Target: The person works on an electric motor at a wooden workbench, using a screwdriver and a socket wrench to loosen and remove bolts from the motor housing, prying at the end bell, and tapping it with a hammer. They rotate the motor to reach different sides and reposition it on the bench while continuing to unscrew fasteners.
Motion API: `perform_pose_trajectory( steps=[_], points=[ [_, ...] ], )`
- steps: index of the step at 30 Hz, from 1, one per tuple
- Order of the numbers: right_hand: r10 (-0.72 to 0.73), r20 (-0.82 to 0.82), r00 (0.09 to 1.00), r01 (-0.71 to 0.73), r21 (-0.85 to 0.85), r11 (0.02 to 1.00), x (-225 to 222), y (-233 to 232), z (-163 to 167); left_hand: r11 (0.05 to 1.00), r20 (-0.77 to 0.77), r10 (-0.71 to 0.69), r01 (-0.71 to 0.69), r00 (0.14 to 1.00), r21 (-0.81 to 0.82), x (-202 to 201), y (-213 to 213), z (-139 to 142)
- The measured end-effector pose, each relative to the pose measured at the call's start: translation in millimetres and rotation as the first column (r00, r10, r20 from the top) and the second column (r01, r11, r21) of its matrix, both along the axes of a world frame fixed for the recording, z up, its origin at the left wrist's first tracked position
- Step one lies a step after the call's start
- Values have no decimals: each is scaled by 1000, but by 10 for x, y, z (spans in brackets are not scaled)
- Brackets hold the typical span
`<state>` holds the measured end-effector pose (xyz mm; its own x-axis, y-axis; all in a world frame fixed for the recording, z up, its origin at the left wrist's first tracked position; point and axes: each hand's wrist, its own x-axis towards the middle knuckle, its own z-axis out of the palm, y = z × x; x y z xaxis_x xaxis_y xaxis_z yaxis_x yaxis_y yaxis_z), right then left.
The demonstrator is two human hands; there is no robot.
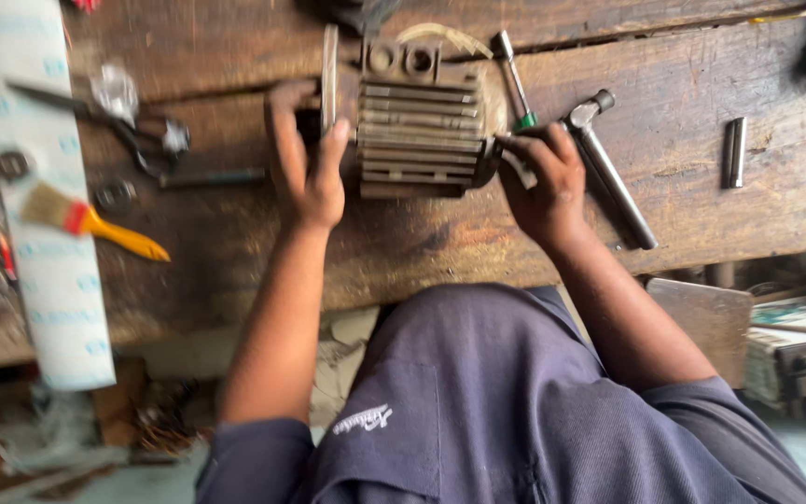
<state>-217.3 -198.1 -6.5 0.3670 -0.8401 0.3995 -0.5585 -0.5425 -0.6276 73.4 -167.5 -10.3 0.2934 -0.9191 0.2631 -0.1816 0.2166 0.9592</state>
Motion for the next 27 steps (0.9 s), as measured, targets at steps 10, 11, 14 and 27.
perform_pose_trajectory(
  steps=[10,11,14,27],
  points=[
    [213,-188,959,-245,-168,955,-28,-331,185,985,380,160,-123,911,-119,120,-19,-111],
    [223,-189,956,-254,-159,954,-20,-347,171,977,467,205,-156,860,-143,107,11,-97],
    [227,-230,946,-272,-184,945,-104,-413,111,929,540,371,-295,755,-226,-17,344,-31],
    [336,157,929,-369,289,884,-640,-522,-333,848,332,425,-499,842,180,-1065,1247,-325]
  ],
)
